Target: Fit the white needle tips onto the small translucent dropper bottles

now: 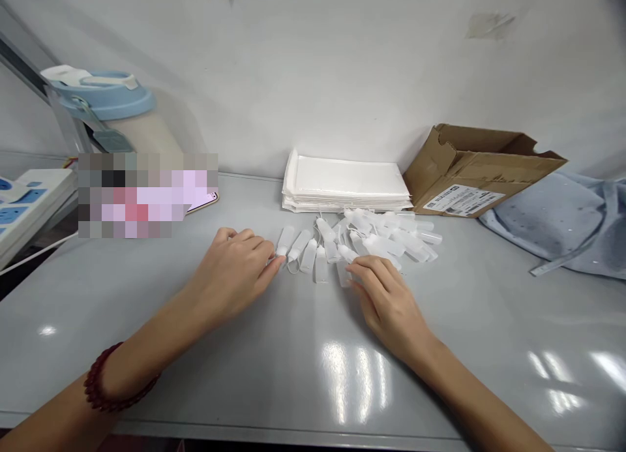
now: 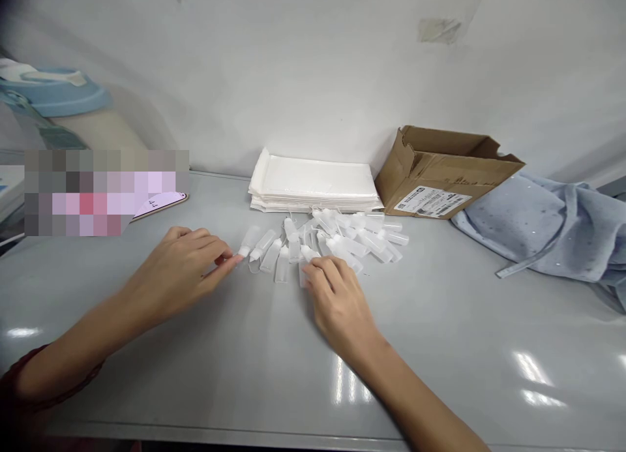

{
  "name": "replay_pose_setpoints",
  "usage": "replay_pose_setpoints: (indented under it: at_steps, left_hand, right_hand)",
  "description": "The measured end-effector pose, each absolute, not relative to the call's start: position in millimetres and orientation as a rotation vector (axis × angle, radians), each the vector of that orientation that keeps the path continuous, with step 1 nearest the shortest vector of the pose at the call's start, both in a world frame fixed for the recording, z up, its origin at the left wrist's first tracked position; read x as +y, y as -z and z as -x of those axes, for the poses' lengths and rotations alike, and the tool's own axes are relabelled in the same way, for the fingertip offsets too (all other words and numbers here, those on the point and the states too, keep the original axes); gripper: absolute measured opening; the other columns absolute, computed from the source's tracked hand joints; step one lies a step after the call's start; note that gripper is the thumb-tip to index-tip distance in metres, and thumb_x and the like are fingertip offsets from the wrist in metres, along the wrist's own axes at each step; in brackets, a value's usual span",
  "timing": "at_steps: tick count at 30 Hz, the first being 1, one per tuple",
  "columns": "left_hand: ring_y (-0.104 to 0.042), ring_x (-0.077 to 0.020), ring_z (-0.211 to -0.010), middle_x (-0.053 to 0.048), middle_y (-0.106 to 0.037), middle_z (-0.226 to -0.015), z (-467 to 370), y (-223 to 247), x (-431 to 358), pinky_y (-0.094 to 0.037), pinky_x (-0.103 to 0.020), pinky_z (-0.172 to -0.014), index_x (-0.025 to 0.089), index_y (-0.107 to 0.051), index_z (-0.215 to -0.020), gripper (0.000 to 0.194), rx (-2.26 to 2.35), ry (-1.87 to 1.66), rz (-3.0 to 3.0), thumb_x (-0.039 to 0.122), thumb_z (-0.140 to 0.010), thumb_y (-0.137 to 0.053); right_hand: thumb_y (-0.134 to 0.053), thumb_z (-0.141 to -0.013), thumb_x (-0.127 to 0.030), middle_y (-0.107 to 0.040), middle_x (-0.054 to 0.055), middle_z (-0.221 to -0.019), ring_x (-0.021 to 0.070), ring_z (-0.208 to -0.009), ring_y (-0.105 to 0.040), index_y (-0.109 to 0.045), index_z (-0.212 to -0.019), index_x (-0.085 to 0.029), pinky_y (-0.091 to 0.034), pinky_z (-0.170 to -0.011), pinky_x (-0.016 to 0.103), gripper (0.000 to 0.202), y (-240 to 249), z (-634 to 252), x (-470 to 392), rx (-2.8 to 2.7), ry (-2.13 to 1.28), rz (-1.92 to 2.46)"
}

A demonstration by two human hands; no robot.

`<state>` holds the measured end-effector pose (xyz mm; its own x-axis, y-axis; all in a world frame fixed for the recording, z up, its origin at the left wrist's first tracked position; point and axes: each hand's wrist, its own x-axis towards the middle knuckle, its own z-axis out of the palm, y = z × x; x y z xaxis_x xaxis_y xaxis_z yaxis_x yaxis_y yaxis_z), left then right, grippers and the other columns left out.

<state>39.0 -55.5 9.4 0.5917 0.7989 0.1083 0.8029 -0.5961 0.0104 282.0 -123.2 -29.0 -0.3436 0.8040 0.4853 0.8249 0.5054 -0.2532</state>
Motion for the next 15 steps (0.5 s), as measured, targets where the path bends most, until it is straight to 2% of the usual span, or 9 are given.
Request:
replay_pose_setpoints:
  at_steps: [4,8,11,13,15]
  left_hand:
    - [-0.058,-0.0207,-0.073,-0.003,-0.063,-0.067,-40.3,-8.2,-55.2,-0.034,-0.038,-0.075,0.017,-0.06,-0.071,0.035,-1.381,0.248,2.756,0.032,-0.093,-0.037]
    - [-0.058,-0.0188,-0.07,-0.002,-0.064,-0.068,-43.1,-7.5,-56.7,-0.035,-0.037,-0.074,0.017,-0.058,-0.071,0.031,-1.346,0.422,2.775,0.03,-0.093,-0.04]
    - [-0.059,-0.0174,-0.071,-0.001,-0.064,-0.073,-45.5,-10.0,-62.1,-0.039,-0.035,-0.075,0.016,-0.06,-0.088,0.02,-1.348,0.633,2.868,0.029,-0.091,-0.044]
    - [-0.059,-0.0165,-0.074,-0.001,-0.064,-0.078,-47.2,-12.4,-66.9,-0.042,-0.031,-0.073,0.017,-0.057,-0.103,0.021,-1.342,0.77,2.962,0.03,-0.09,-0.047]
    - [-0.059,-0.0153,-0.078,0.0,-0.064,-0.083,-48.7,-14.6,-71.1,-0.043,-0.028,-0.072,0.019,-0.054,-0.11,0.024,-1.329,0.86,3.045,0.031,-0.09,-0.05]
  right_hand:
    - [-0.043,-0.085,-0.001,-0.059,0.007,-0.082,0.0164,-0.071,-0.057,-0.058,-0.082,-0.016,-0.048,-0.059,0.029,0.022,28.5,-281.0,-124.2,-1.997,0.103,1.349]
    - [-0.047,-0.084,0.0,-0.056,0.004,-0.081,0.0154,-0.074,-0.06,-0.057,-0.082,-0.019,-0.049,-0.062,0.028,0.021,19.6,-277.6,-128.8,-1.804,-0.003,1.271]
    - [-0.051,-0.082,-0.001,-0.055,0.004,-0.081,0.0173,-0.08,-0.06,-0.057,-0.084,-0.02,-0.052,-0.068,0.032,0.02,12.8,-275.5,-132.6,-1.763,-0.126,1.189]
    - [-0.052,-0.082,-0.002,-0.055,0.003,-0.08,0.0179,-0.08,-0.06,-0.057,-0.085,-0.021,-0.053,-0.069,0.034,0.02,10.5,-274.9,-134.1,-1.752,-0.187,1.156]
    - [-0.052,-0.082,-0.001,-0.054,0.003,-0.081,0.0183,-0.081,-0.061,-0.058,-0.086,-0.021,-0.053,-0.069,0.034,0.02,9.7,-274.8,-135.1,-1.747,-0.218,1.145]
